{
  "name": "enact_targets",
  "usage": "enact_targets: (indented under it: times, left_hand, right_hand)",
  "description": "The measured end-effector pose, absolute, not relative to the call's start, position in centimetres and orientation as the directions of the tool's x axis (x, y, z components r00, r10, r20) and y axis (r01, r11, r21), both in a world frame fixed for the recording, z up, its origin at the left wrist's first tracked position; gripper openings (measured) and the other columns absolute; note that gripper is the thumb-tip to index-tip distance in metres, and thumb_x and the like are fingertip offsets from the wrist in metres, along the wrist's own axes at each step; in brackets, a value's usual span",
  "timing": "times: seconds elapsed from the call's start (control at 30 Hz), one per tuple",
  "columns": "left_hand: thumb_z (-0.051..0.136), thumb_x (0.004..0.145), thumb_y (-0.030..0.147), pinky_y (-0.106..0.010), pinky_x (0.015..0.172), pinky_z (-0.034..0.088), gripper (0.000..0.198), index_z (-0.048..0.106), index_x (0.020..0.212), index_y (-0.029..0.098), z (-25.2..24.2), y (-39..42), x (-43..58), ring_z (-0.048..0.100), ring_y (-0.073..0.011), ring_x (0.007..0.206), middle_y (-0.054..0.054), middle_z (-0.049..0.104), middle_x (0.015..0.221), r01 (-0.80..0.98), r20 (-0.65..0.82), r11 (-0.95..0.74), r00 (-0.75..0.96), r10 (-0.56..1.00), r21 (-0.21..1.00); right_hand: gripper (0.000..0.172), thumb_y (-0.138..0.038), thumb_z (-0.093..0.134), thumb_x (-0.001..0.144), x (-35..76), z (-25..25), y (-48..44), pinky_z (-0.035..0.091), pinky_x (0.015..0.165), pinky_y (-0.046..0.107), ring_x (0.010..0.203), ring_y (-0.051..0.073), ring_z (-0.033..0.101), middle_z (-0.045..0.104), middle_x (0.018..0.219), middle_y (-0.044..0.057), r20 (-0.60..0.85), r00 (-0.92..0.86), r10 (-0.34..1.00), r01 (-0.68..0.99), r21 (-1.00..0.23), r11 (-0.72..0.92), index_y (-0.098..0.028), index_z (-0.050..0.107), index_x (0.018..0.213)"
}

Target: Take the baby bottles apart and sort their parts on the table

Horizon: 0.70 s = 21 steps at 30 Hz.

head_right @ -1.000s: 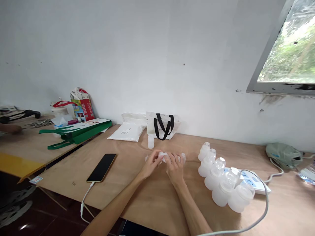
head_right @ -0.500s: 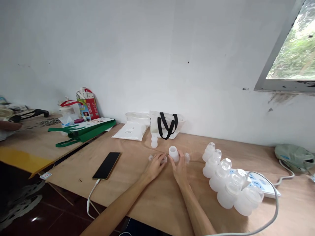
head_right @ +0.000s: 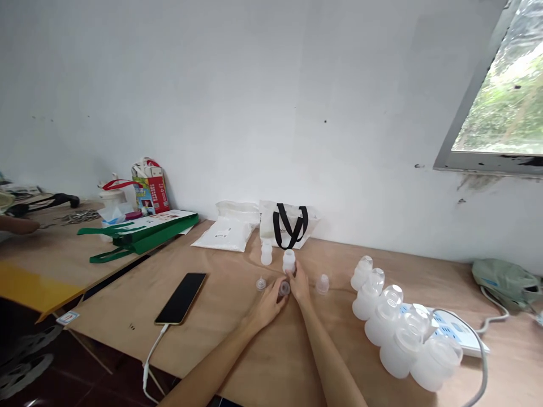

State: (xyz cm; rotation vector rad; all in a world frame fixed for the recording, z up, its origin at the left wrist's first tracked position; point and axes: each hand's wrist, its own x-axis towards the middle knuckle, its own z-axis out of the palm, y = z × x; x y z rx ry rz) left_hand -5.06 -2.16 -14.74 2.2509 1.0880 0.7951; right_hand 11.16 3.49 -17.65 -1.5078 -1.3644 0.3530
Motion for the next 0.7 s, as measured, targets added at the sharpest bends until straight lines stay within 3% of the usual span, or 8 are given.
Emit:
enact_targets:
  times: [0.3,0.7]
  left_hand:
    - [0.052,0.092,0.018,-0.037,0.106,0.050,0.054,0.041,0.145,0.023,-14.9,-2.1,-4.8,0.061,-0.0253,0.125,-0.012,0.063,0.138,0.520,0.278,-0.516,0.468,0.839,0.681]
    - [0.053,0.088,0.013,-0.040,0.108,0.049,0.048,0.049,0.135,0.023,-14.0,-2.6,-4.6,0.059,-0.0241,0.125,-0.009,0.063,0.135,0.471,0.387,-0.567,0.429,0.816,0.676]
  right_hand:
    - [0.031,-0.038,0.065,0.099,10.1,-18.1,8.0,0.057,0.095,0.046,0.107,0.023,0.068,0.068,0.123,0.008,0.331,0.242,0.912,0.558,-0.816,0.148,-0.017,0.065,0.123]
    - [0.028,-0.036,0.064,0.100,11.2,-18.6,5.0,0.060,0.088,0.042,0.099,0.020,0.070,0.069,0.116,0.007,0.439,0.223,0.870,0.571,-0.782,0.249,-0.017,0.065,0.121]
